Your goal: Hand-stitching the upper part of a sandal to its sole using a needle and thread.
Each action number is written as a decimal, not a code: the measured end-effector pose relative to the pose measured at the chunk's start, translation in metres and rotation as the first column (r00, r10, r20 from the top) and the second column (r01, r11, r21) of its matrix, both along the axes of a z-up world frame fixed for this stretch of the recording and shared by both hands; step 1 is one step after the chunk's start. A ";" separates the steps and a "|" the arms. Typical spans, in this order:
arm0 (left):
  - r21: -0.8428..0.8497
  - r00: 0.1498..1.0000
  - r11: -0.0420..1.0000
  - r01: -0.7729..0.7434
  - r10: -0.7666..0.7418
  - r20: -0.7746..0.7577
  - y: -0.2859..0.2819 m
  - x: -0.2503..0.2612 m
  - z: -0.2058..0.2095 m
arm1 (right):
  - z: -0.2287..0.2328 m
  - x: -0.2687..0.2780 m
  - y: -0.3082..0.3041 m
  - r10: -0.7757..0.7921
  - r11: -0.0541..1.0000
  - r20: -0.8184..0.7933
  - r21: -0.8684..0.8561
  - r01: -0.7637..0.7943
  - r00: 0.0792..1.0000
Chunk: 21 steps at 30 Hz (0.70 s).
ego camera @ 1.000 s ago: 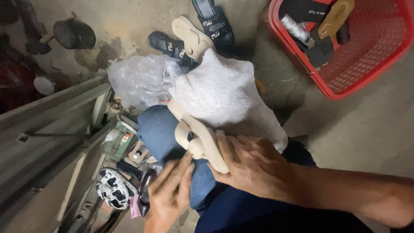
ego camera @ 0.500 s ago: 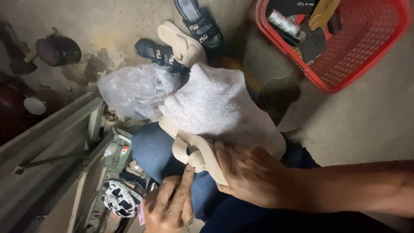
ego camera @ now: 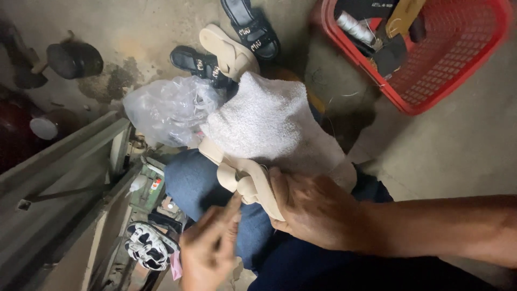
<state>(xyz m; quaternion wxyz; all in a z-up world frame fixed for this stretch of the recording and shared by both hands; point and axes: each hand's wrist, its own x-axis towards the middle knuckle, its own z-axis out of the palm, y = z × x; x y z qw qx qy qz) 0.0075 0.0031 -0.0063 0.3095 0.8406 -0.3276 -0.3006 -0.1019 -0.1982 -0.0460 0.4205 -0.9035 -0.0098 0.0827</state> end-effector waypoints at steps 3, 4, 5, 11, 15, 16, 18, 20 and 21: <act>0.011 0.957 0.985 -0.174 0.171 -0.236 -0.005 -0.006 -0.001 | 0.006 0.003 0.003 -0.002 0.991 0.116 -0.131 0.018 0.993; 0.025 0.975 0.989 -0.146 0.148 -0.164 -0.009 -0.010 -0.001 | 0.009 0.003 0.004 0.049 0.959 0.169 -0.282 0.000 0.984; 0.029 0.974 0.988 -0.150 0.152 -0.167 -0.009 -0.009 0.000 | 0.008 0.001 0.006 0.052 0.960 0.166 -0.279 -0.004 0.985; -0.132 0.989 0.991 -0.027 0.008 -0.148 0.010 0.005 -0.018 | 0.005 -0.006 0.018 0.256 0.874 0.229 -0.471 -0.123 0.939; -0.136 0.977 0.974 -0.179 0.159 -0.144 0.019 -0.003 -0.030 | 0.013 0.003 0.023 -0.068 0.870 0.192 -0.469 0.152 0.979; -0.114 0.979 0.974 -0.196 0.187 -0.086 0.012 -0.006 -0.029 | 0.013 0.005 0.017 -0.056 0.900 0.179 -0.417 0.127 0.982; -0.126 0.984 0.976 -0.179 0.176 -0.038 0.003 -0.009 -0.025 | 0.007 0.000 0.028 -0.107 0.912 0.152 -0.379 0.158 0.983; -0.134 0.985 0.977 -0.163 0.169 0.028 0.006 -0.013 -0.023 | 0.007 -0.001 0.028 -0.154 0.923 0.139 -0.334 0.193 0.978; -0.134 0.982 0.975 -0.177 0.185 0.047 0.013 -0.016 -0.024 | 0.009 -0.001 0.024 -0.048 0.934 0.231 -0.334 0.125 0.972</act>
